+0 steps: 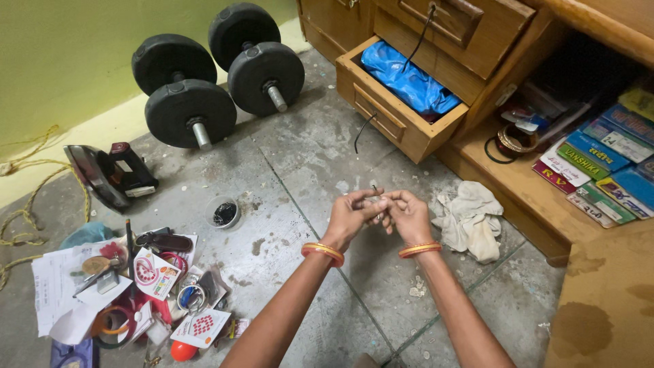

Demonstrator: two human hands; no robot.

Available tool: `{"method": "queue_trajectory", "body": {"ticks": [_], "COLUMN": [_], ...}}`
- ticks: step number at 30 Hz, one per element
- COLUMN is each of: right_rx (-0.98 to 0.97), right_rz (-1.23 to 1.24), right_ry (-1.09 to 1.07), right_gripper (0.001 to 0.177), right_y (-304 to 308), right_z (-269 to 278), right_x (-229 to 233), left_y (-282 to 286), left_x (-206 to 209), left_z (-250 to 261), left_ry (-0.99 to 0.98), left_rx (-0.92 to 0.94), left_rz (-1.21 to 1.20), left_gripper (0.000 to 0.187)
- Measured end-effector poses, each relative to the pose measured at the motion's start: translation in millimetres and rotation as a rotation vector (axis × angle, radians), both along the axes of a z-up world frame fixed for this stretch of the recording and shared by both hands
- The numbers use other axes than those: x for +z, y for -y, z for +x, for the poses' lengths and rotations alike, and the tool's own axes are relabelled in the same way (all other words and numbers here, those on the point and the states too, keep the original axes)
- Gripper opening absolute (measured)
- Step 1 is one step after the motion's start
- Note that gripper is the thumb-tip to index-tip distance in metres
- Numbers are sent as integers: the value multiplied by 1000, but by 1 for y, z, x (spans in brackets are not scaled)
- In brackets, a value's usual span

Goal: The person wipes the inside and outside of a wooden cabinet drawer and the cabinet surface using a cloth. They open and close the drawer and a cabinet door while cleaning.

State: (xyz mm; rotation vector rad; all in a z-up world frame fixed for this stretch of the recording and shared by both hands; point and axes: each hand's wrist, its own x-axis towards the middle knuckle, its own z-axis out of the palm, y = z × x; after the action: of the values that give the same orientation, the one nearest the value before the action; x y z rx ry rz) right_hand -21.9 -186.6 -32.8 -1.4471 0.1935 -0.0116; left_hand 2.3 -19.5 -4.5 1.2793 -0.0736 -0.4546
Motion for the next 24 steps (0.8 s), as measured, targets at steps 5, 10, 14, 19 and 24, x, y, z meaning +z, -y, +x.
{"method": "queue_trajectory", "body": {"ticks": [5,10,14,19,24], "right_rx": [11,-60,-120,-143,-153], "right_rz": [-34,-137,-271,-339,-403], "right_ry": [0,-19,-4,9,-4], "right_gripper": [12,12,10,8,8], "right_y": [-6,-17,-25,-31,-30], "right_z": [0,-6,-15,-21,-23], "right_x": [3,16,34,57,61], "left_y": [-4,-1,4,7,7], "left_x": [4,6,4,6,11], "left_z": [0,-4,-2,-3,-7], "left_ry": [-17,-17,13,44,57], "left_rx": [35,114,156,195,167], "left_rz": [-34,-20,-8,59,25], "left_gripper": [32,26,24,22,17]}}
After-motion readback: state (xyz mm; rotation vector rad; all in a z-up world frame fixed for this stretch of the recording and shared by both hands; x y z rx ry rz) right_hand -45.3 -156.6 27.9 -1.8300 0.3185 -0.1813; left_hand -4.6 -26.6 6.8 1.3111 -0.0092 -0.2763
